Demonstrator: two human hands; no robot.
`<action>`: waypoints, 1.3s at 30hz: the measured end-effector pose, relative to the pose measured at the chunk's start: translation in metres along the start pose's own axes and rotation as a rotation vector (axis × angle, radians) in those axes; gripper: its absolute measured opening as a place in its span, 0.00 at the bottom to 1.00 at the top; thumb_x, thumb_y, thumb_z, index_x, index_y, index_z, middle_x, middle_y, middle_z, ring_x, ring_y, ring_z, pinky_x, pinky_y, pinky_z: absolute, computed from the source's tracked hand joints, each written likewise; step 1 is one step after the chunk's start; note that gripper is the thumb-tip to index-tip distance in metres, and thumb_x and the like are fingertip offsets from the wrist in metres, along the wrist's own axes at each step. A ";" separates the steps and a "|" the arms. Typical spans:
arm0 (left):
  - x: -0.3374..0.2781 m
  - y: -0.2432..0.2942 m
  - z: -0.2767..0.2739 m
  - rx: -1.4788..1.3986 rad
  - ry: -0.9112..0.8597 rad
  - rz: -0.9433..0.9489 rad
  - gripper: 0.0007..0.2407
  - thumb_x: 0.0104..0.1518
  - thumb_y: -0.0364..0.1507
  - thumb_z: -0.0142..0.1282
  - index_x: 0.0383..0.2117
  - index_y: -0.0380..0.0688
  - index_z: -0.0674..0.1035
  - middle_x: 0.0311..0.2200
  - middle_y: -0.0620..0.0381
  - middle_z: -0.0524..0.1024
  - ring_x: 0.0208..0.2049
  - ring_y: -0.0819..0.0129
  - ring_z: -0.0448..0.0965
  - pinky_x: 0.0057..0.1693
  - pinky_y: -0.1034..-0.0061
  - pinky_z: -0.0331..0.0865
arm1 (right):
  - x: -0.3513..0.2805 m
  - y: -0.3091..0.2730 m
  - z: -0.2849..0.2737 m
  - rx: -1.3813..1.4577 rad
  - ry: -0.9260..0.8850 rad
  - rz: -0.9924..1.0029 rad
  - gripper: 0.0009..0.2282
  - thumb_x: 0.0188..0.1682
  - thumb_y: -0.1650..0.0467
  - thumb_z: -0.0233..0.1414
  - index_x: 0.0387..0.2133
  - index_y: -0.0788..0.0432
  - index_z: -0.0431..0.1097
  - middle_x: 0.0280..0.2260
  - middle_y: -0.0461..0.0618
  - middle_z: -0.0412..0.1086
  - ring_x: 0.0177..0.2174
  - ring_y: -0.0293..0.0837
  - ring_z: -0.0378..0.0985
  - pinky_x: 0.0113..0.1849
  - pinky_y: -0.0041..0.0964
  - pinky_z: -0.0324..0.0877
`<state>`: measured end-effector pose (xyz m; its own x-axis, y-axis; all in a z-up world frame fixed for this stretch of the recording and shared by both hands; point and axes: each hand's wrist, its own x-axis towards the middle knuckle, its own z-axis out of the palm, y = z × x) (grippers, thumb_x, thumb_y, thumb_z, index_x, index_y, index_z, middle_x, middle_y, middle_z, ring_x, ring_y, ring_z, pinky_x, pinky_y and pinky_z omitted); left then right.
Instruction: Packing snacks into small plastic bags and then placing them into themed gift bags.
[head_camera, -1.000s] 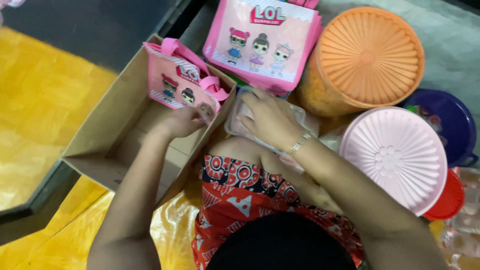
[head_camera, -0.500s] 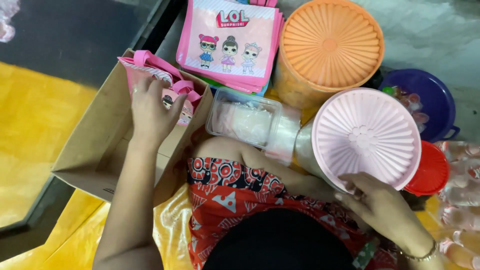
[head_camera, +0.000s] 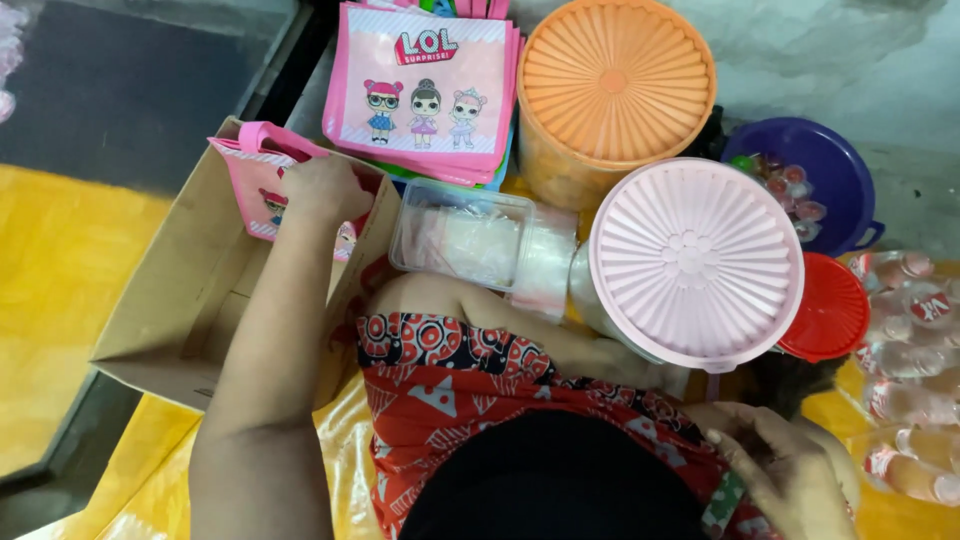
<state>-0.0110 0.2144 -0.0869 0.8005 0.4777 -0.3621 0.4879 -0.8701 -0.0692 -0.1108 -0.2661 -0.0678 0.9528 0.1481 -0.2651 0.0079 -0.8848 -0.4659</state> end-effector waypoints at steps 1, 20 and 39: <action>-0.002 0.001 -0.005 -0.009 -0.075 -0.026 0.10 0.44 0.32 0.42 0.28 0.47 0.74 0.27 0.54 0.73 0.31 0.54 0.73 0.36 0.66 0.67 | -0.001 -0.003 0.000 0.093 -0.023 0.075 0.13 0.32 0.67 0.53 0.34 0.51 0.71 0.30 0.40 0.75 0.31 0.33 0.74 0.36 0.23 0.64; 0.048 -0.023 0.007 -0.921 0.440 0.106 0.16 0.36 0.27 0.50 0.35 0.47 0.74 0.23 0.59 0.71 0.21 0.77 0.67 0.24 0.82 0.59 | -0.010 0.064 0.037 -0.341 0.189 0.237 0.22 0.36 0.57 0.46 0.45 0.48 0.61 0.39 0.46 0.66 0.34 0.48 0.72 0.31 0.43 0.68; -0.129 0.181 0.066 -1.079 -0.174 0.276 0.32 0.35 0.48 0.51 0.47 0.43 0.63 0.47 0.57 0.65 0.33 0.74 0.69 0.40 0.81 0.65 | -0.066 0.104 -0.007 1.000 0.312 0.449 0.28 0.32 0.85 0.44 0.50 0.60 0.56 0.31 0.60 0.64 0.26 0.45 0.64 0.32 0.31 0.61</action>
<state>-0.0483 -0.0129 -0.1141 0.9093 0.1884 -0.3710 0.4149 -0.3434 0.8425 -0.1707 -0.3711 -0.0932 0.8434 -0.3336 -0.4212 -0.4652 -0.0609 -0.8831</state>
